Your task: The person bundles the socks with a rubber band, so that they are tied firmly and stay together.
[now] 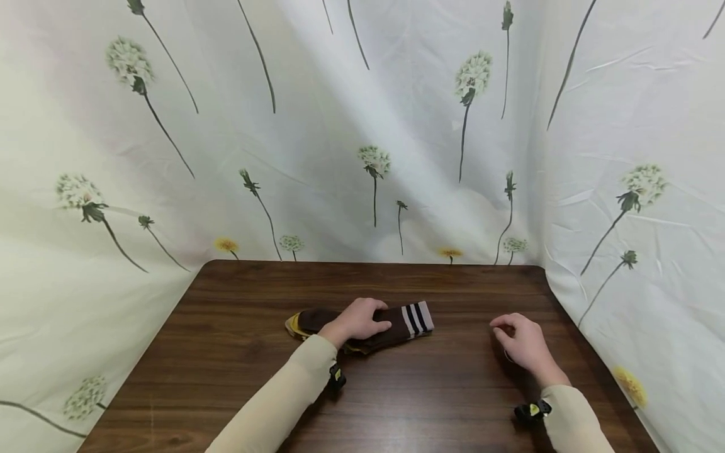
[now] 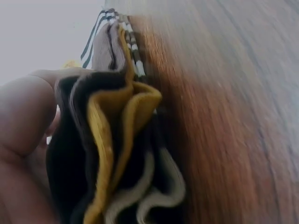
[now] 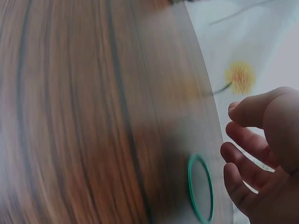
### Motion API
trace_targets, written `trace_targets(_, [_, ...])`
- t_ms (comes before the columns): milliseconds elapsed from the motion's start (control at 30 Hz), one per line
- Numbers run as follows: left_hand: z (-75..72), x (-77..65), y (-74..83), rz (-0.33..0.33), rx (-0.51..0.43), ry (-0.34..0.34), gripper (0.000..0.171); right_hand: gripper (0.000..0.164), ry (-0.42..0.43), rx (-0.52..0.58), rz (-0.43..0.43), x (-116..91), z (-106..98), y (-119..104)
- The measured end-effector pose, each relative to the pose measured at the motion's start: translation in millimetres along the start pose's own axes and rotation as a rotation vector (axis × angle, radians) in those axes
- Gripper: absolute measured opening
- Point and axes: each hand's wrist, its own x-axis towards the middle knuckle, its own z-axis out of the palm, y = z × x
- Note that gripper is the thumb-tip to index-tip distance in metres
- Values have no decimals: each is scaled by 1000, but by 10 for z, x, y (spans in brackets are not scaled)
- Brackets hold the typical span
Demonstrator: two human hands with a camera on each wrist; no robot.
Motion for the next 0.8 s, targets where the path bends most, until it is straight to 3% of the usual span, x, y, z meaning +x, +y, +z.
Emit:
trace_targets(200, [16, 80, 94, -26, 97, -10, 49, 16, -58, -56, -4, -66, -72, 129])
trace_targets(367, [77, 150, 146, -71, 110, -32, 50, 19, -97, -85, -26, -96, -72, 181])
trace_targets(633, [107, 239, 130, -173, -106, -44, 50, 16, -100, -118, -55, -60, -116, 224])
trace_targets(800, [142, 253, 53, -195, -247, -14, 42, 17, -100, -137, -108, -71, -119, 246])
